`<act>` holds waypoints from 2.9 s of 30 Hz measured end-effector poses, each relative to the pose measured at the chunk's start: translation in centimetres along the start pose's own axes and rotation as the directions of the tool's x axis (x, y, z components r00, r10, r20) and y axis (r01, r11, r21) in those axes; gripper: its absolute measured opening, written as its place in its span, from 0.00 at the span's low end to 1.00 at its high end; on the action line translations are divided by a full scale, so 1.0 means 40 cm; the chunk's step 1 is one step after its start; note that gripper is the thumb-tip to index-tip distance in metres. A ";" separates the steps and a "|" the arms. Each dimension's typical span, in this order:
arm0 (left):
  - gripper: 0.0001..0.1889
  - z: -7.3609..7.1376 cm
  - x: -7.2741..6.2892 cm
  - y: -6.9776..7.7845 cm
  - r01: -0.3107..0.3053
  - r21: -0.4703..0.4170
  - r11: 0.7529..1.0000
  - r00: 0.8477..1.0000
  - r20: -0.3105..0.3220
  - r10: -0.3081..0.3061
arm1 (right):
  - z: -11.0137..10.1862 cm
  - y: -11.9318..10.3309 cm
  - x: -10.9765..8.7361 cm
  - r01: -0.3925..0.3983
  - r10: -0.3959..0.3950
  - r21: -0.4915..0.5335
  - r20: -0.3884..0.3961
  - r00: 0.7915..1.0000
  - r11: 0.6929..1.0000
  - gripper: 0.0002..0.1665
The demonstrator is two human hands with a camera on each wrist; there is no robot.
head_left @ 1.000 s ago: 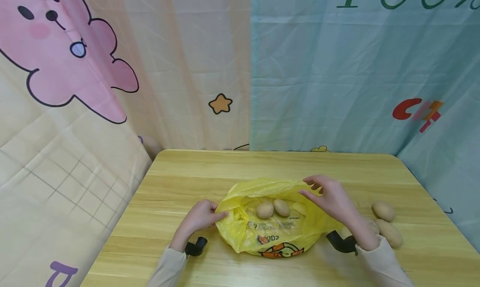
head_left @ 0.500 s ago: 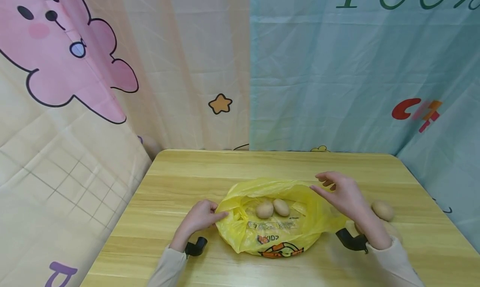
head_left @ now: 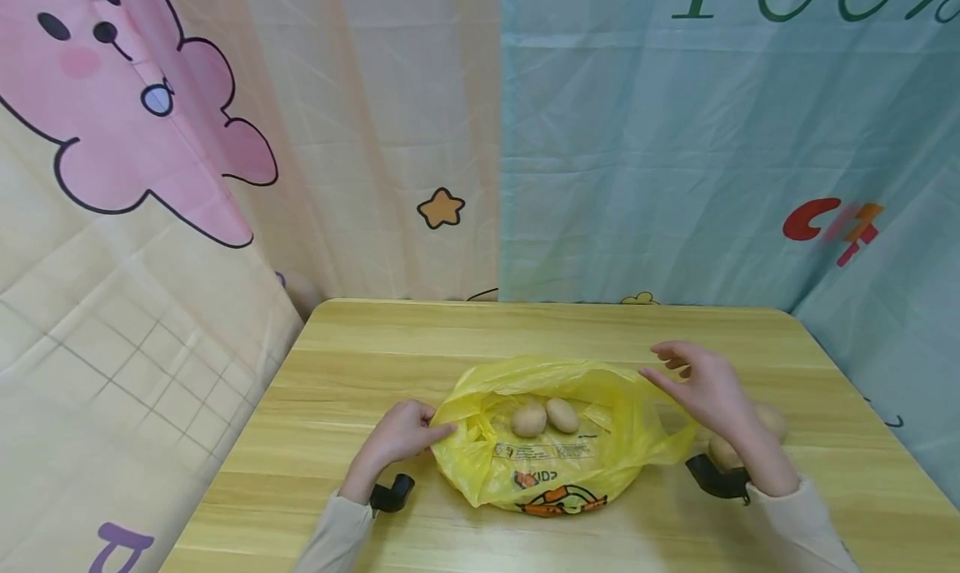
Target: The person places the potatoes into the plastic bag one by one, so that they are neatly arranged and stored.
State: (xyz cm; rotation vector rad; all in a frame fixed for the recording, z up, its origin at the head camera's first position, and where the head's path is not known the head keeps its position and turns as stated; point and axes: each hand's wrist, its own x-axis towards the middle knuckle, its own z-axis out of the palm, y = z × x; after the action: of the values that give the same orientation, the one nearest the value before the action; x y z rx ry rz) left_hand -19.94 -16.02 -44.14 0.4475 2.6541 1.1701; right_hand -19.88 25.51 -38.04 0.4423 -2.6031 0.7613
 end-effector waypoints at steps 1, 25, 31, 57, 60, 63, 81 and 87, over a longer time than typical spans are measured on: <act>0.20 0.000 0.000 0.000 0.000 0.001 1.000 1.000 -0.001 0.000 | -0.002 0.006 0.000 -0.007 0.007 0.000 -0.001 1.000 1.000 0.20; 0.25 0.012 -0.010 -0.011 0.010 -0.099 0.995 1.000 -0.016 -0.012 | -0.033 0.163 -0.056 -0.184 0.185 -0.034 0.015 0.983 0.982 0.27; 0.24 0.029 -0.021 -0.029 0.021 -0.250 0.968 0.999 -0.043 -0.032 | -0.046 0.199 -0.069 -0.210 0.210 -0.047 0.009 0.978 0.977 0.29; 0.13 0.044 -0.060 0.043 -0.016 -0.479 0.877 0.983 -0.170 -0.075 | -0.084 0.329 -0.090 -0.320 0.349 -0.177 0.168 0.922 0.931 0.46; 0.13 0.045 -0.061 0.043 -0.017 -0.488 0.873 0.982 -0.172 -0.077 | -0.088 0.339 -0.091 -0.344 0.381 -0.187 0.219 0.898 0.920 0.49; 0.13 0.047 -0.060 0.041 -0.018 -0.497 0.867 0.981 -0.175 -0.079 | -0.091 0.349 -0.092 -0.366 0.410 -0.203 0.257 0.875 0.908 0.53; 0.12 0.053 -0.058 0.030 -0.022 -0.510 0.860 0.980 -0.183 -0.083 | -0.091 0.368 -0.108 -0.435 0.504 -0.258 0.355 0.788 0.863 0.56; 0.12 0.054 -0.060 0.031 -0.018 -0.512 0.859 0.979 -0.183 -0.089 | -0.085 0.378 -0.113 -0.457 0.524 -0.258 0.383 0.760 0.851 0.58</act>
State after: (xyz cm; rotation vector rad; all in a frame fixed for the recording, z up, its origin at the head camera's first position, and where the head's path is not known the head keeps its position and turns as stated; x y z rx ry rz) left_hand -16.80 -14.62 -44.50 0.1863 2.3382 1.9180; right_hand -21.04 40.42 -44.12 -0.1634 -3.2429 0.6666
